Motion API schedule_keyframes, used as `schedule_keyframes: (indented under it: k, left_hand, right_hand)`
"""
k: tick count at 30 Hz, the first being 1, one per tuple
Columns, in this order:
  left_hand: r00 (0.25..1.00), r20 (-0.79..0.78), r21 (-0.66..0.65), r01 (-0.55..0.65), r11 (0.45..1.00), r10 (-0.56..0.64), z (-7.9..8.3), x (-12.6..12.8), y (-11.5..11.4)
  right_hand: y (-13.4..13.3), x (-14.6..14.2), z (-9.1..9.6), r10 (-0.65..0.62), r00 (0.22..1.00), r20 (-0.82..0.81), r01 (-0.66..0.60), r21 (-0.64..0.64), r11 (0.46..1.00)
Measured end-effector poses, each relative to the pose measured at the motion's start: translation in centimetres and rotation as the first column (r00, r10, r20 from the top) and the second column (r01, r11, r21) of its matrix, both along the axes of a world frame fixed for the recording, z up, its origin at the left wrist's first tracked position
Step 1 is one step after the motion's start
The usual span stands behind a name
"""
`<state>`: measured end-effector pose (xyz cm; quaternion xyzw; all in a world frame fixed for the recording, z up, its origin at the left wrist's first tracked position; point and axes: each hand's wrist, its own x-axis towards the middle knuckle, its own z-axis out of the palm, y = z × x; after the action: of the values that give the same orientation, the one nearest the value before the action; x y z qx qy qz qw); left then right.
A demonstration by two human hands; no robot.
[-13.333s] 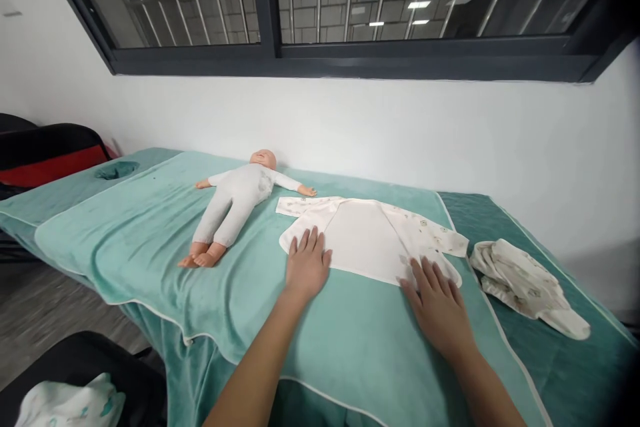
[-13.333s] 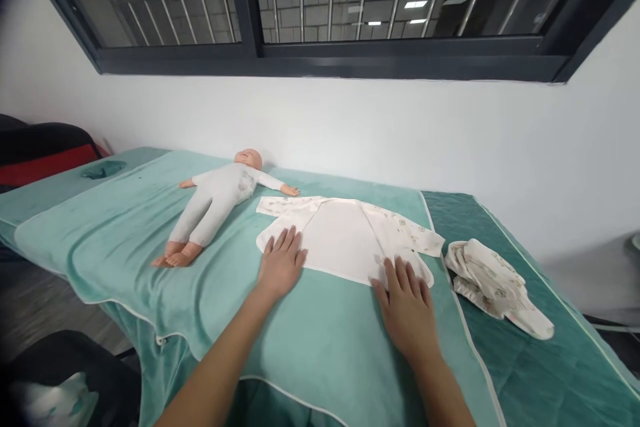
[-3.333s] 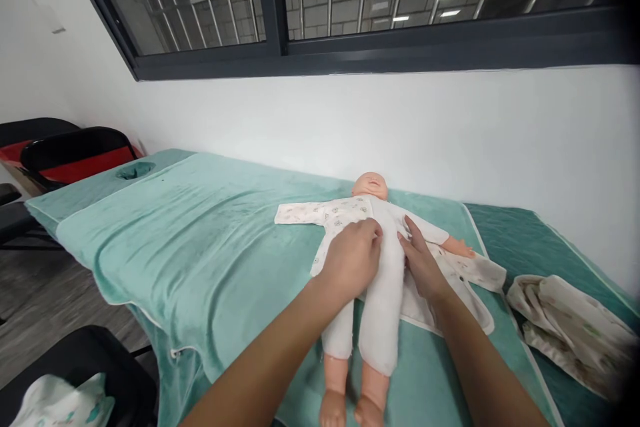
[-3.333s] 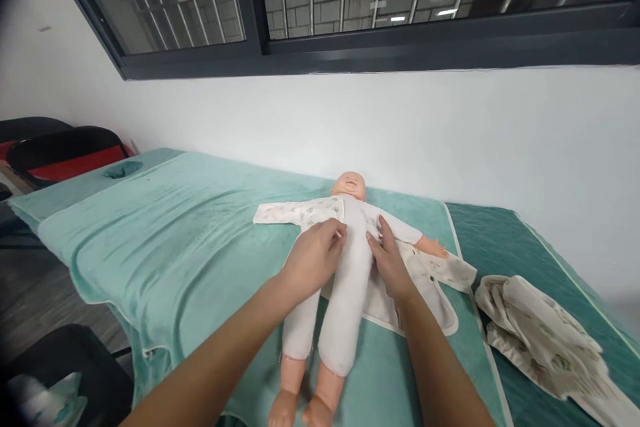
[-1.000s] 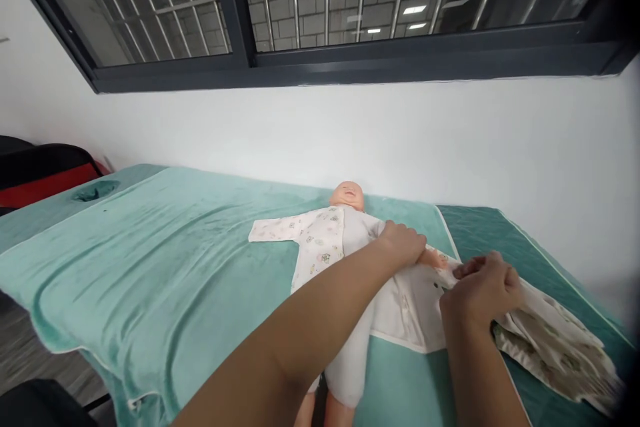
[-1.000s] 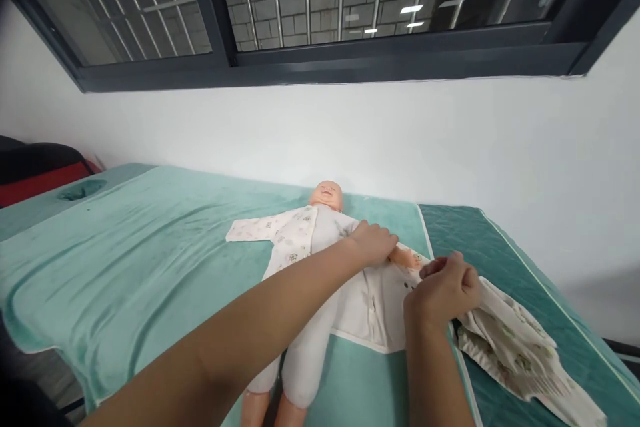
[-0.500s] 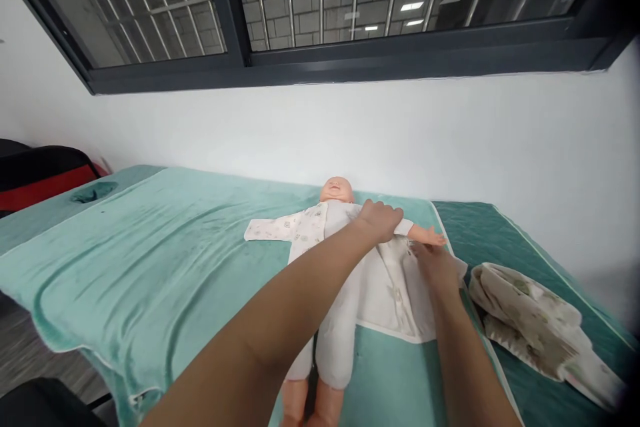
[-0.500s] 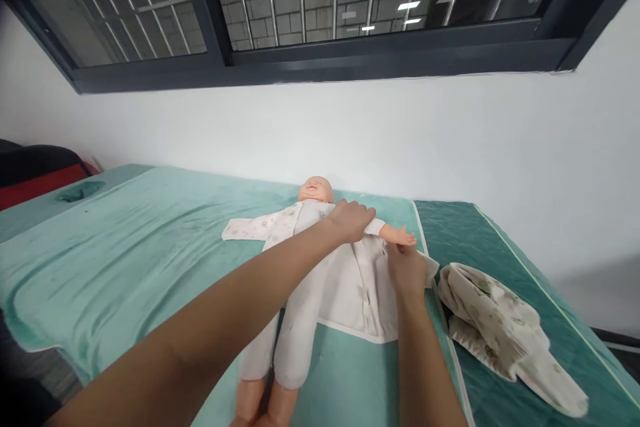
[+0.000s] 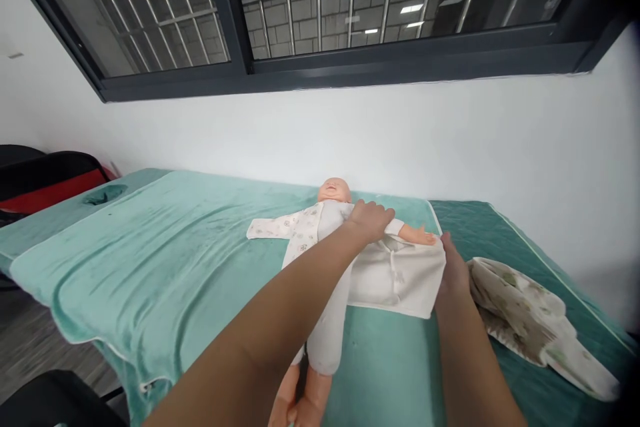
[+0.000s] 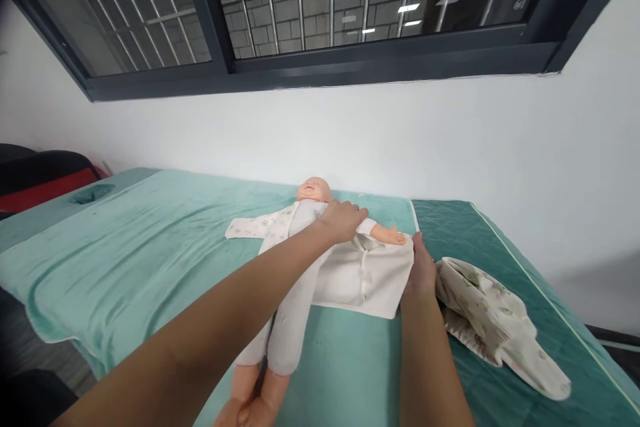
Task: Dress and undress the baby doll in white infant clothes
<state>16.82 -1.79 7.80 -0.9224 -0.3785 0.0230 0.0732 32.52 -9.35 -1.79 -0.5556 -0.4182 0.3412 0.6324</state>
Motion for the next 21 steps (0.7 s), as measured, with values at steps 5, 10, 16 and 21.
schedule_keyframes:
  k: [5,10,16,21]
  left_hand:
    - [0.998,0.055,0.032,-0.013,0.999,0.011,-0.7,-0.3,-0.5]
    - [0.999,0.042,0.066,0.005,0.998,-0.008,-0.3,-0.9,-0.9]
    - [0.997,-0.055,0.059,-0.042,0.997,0.045,0.4,-1.1,-1.2]
    - [0.994,-0.059,0.050,-0.091,0.995,0.094,-0.4,-0.4,-0.9]
  right_hand:
    - [0.1,0.3,0.6,0.180,0.890,-0.419,-0.223,-0.056,0.973]
    - [0.9,1.7,0.7,0.201,0.838,-0.508,-0.263,-0.054,0.963]
    - [-0.2,1.8,1.9,0.235,0.769,-0.595,-0.297,-0.008,0.955]
    - [-1.5,-0.1,3.4,0.326,0.779,-0.536,-0.346,0.066,0.936]
